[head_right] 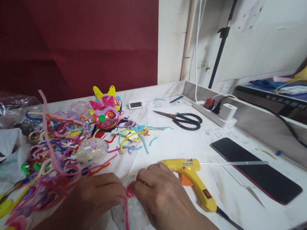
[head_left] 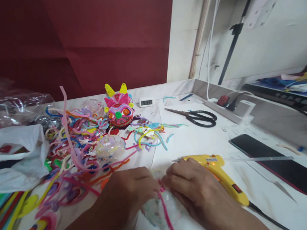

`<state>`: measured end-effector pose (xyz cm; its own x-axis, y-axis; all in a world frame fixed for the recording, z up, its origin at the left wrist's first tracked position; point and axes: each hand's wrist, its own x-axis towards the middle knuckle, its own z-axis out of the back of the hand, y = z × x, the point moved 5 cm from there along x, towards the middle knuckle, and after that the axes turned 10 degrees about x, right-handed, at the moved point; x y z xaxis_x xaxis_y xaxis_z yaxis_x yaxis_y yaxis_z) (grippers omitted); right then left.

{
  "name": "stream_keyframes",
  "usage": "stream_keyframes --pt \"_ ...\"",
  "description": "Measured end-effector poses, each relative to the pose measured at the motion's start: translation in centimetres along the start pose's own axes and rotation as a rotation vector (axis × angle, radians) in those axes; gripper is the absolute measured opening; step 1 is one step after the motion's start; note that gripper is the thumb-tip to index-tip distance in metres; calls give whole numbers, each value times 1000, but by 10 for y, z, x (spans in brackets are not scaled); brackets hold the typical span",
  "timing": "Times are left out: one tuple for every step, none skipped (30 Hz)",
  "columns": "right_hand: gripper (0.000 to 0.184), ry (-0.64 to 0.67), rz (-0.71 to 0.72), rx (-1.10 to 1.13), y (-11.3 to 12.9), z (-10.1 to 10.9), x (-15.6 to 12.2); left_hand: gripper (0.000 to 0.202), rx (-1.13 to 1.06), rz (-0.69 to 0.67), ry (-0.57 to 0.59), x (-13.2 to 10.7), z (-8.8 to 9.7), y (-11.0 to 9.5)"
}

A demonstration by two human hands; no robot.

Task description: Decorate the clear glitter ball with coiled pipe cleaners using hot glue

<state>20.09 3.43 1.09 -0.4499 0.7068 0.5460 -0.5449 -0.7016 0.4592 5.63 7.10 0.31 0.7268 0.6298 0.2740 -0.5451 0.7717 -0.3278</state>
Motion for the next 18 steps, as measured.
stream_keyframes --pt "24 6 4 2 0 0 0 32 -18 -28 -5 1 2 -1" --pt "23 11 11 4 0 0 0 31 -41 -45 -14 2 4 -2" --pt "23 10 17 3 1 0 0 28 -70 -44 -23 3 7 -2" --pt "23 6 20 0 1 0 0 24 -98 -24 -30 4 9 0" --pt "23 4 20 -2 0 0 0 20 -126 10 -32 5 10 2" --pt "23 -4 23 -3 0 0 0 16 -151 49 -26 5 11 4" --pt "24 -14 28 -4 1 0 0 13 -171 77 -22 6 12 6" --pt "25 -20 30 -4 1 0 0 11 -182 95 -17 6 13 7" --pt "26 -23 31 -5 1 -1 0 11 -189 97 -12 6 14 8" --pt "26 -24 35 -6 1 -1 0 12 -193 84 -11 6 14 7" --pt "25 -24 39 -8 1 -1 0 14 -195 56 -8 6 15 6" --pt "24 -21 41 -9 1 -1 0 16 -193 24 -6 6 16 5" --pt "22 -16 42 -9 1 -1 0 18 -189 -9 -9 6 17 4" --pt "21 -17 44 -11 1 -1 1 19 -180 -32 -9 6 18 4" --pt "21 -18 44 -12 1 -1 1 21 -168 -49 -9 5 18 3" --pt "21 -18 43 -14 1 0 1 22 -153 -65 -9 5 18 3" --pt "22 -18 38 -14 1 0 1 23 -138 -78 -7 5 18 3" --pt "23 -23 36 -15 1 0 1 24 -124 -87 -3 5 18 3"
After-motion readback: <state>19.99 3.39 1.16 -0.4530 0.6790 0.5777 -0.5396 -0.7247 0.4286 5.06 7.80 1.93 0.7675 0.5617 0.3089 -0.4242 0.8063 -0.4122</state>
